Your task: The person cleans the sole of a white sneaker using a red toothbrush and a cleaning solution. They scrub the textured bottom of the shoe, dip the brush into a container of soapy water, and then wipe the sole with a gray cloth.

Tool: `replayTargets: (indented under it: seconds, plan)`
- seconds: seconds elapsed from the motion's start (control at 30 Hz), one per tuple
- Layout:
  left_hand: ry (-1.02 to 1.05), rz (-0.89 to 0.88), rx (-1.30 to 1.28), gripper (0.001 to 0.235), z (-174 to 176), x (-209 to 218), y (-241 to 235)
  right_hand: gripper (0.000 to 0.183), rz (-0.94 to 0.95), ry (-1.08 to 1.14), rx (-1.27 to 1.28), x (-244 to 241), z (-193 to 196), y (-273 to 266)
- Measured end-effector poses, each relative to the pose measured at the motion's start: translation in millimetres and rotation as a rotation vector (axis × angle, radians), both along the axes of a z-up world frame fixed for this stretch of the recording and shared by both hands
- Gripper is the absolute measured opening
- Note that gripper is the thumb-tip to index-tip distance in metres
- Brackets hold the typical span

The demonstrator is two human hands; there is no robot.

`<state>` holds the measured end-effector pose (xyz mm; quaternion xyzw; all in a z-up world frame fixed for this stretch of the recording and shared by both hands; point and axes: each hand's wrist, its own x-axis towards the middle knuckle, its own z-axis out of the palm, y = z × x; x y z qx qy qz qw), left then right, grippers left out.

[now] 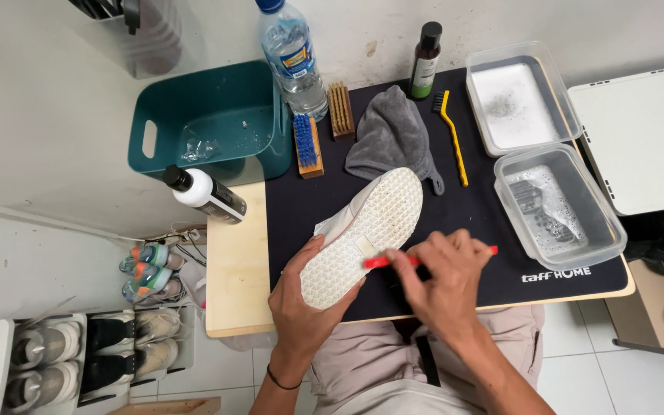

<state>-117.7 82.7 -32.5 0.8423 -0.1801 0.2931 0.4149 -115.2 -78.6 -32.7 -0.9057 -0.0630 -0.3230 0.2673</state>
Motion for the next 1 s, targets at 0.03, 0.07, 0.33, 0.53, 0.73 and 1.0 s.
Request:
replayTargets:
  seconds: [0.03,0.07,0.33,0.53,0.73,1.0]
  plan:
    - [0.004,-0.002,0.002,0.058,0.0,-1.3,-0.6,0.029,-0.002,0.004,0.002,-0.6,-1.6,-2.3]
    - [0.004,0.003,0.003,0.059,0.1,-1.2,-1.0,0.031,-0.069,0.021,0.030,0.8,-2.8,-4.4]
    - [-0.015,0.006,0.019,0.060,0.3,-0.6,-0.9,0.030,-0.155,0.055,0.053,1.7,-5.7,-4.3]
    - [0.003,0.008,0.003,0.058,-0.2,-1.7,-1.6,0.033,-0.079,0.046,-0.002,0.1,-2.6,-2.7]
    - [0.019,0.001,-0.015,0.059,0.0,-0.9,-2.7,0.030,-0.021,-0.025,-0.013,-1.6,-2.7,-1.4]
    - [0.057,0.002,-0.047,0.059,4.5,-1.2,-3.9,0.032,-0.146,0.078,0.060,1.3,-8.5,-11.2]
